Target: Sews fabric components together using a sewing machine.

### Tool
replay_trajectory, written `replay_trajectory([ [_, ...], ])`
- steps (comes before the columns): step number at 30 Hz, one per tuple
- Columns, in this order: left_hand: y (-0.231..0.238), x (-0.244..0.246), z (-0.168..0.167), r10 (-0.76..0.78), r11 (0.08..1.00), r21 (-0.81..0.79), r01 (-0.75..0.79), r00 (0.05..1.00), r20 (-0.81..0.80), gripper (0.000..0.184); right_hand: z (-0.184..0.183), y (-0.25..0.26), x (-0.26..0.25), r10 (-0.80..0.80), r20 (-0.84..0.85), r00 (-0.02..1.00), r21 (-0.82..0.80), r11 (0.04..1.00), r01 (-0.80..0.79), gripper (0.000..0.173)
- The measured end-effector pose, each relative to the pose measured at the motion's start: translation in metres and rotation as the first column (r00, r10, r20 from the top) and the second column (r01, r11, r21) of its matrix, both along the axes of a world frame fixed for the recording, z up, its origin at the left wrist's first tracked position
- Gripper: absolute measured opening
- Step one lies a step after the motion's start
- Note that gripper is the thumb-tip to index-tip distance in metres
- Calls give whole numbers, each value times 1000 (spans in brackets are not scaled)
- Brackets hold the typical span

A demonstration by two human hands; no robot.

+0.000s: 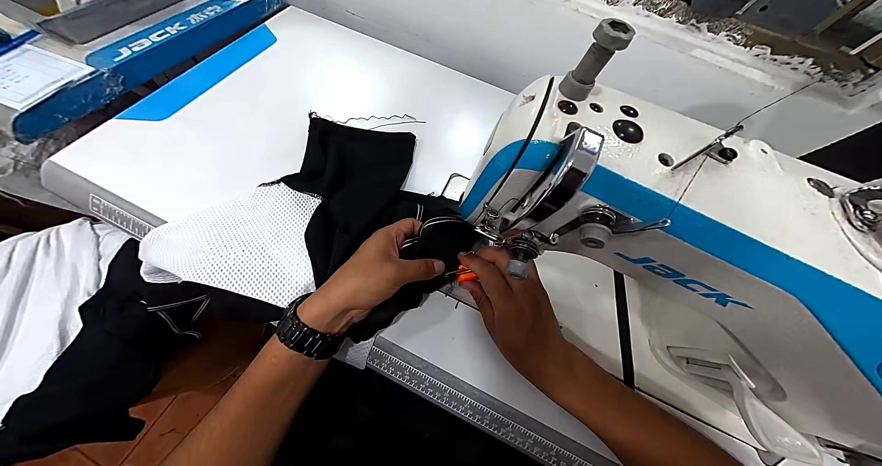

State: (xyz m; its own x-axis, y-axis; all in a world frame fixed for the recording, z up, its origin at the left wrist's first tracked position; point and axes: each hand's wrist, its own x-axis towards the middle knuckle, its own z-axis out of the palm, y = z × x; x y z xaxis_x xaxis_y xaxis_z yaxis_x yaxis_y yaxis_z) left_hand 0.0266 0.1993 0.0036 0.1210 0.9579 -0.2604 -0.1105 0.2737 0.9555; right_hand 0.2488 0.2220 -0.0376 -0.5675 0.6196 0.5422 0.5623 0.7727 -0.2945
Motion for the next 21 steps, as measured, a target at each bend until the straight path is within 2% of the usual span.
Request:
replay_trajectory([
  [8,-1,0,0,0,1000,5,0,1000,-14,29,1,0,8,-4,39,999,30,1000,3,28],
  [12,0,-1,-1,6,1000,16,-5,1000,-19,29,3,-1,21,-7,54,998,103,995,1,30],
  [16,0,-2,-1,-3,1000,13,3,1000,-23,29,0,-2,19,-17,1,1000,100,995,17,33],
  [18,0,-2,-2,-4,1000,10,4,1000,-17,29,-2,-2,17,-10,-8,1000,91,996,10,28],
  [21,0,-3,-3,-6,1000,24,6,1000,-21,30,-5,-8,14,76,106,991,8,997,-78,27],
])
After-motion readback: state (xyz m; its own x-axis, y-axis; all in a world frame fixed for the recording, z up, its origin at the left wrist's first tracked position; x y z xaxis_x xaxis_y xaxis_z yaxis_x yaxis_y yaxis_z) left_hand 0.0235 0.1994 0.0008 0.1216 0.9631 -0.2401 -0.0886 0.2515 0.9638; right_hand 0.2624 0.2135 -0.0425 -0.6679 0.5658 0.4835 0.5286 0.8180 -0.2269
